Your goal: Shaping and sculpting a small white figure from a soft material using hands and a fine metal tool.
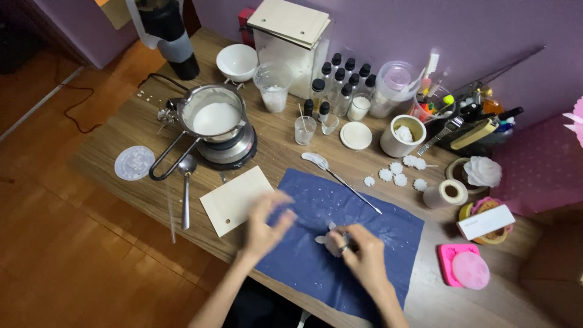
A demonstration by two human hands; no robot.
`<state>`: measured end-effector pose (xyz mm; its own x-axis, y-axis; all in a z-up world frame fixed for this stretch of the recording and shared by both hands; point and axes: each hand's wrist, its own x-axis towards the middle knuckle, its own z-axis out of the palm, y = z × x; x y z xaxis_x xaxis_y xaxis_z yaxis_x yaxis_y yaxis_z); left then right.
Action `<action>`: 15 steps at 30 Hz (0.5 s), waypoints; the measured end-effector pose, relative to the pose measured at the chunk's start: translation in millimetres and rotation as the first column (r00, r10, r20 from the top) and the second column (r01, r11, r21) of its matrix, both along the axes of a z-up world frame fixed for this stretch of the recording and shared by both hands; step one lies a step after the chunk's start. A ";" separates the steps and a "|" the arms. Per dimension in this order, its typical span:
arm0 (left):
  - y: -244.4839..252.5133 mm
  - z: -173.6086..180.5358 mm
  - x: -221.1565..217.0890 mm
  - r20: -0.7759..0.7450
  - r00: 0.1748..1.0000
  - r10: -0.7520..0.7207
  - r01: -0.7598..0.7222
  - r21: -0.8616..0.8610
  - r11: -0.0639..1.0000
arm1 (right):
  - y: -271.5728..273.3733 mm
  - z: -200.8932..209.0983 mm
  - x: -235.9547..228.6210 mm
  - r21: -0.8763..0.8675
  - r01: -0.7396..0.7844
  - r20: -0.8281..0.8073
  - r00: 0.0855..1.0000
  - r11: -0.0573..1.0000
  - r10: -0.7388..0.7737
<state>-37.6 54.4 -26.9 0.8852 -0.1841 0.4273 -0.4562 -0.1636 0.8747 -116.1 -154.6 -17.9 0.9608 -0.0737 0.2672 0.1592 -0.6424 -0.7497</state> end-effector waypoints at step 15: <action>69.1 -21.9 94.1 0.050 0.717 0.695 -0.584 0.587 0.561 | -24.4 13.8 -1.1 0.184 0.271 -0.057 0.962 0.945 -0.265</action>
<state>56.5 123.6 -48.8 0.9048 0.3199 0.2811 0.1010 -0.8025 0.5881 -117.2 -179.0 -4.1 0.9061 -0.3760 0.1937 -0.0248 -0.5044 -0.8631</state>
